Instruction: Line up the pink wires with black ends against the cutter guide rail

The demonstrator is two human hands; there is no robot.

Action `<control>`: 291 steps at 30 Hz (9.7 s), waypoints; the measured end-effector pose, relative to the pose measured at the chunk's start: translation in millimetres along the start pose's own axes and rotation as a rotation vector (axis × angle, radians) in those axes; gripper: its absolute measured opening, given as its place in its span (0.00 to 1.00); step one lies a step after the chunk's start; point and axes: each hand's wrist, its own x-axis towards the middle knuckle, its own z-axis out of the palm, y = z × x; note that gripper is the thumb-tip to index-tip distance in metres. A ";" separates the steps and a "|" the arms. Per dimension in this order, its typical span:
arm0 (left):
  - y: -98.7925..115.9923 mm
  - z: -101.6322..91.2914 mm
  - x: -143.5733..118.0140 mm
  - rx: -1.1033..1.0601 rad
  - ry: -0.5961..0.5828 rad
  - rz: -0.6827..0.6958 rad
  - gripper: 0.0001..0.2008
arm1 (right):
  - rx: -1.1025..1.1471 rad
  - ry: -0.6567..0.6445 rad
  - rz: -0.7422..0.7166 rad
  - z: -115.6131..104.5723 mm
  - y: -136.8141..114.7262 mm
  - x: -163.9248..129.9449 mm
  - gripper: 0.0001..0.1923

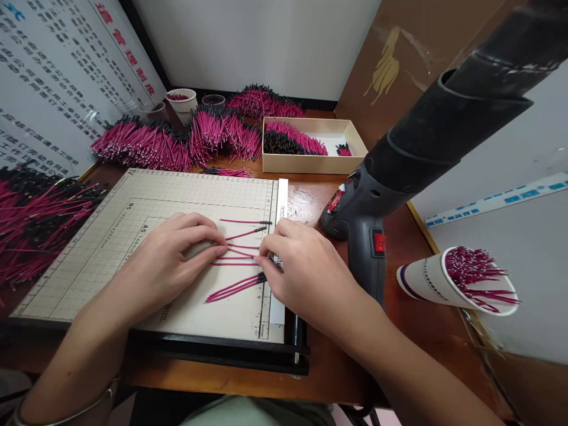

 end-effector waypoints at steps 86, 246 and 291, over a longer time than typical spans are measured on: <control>0.6 0.9 -7.9 -0.095 0.247 0.154 0.05 | 0.076 0.138 -0.046 5.4 0.6 3.0 0.05; 32.5 20.8 -31.4 0.274 0.149 0.156 0.16 | 0.058 0.127 -0.015 11.7 -0.9 -3.1 0.05; 64.3 44.6 -42.0 0.317 0.126 0.099 0.25 | 0.041 0.097 0.181 3.4 -1.9 -3.1 0.08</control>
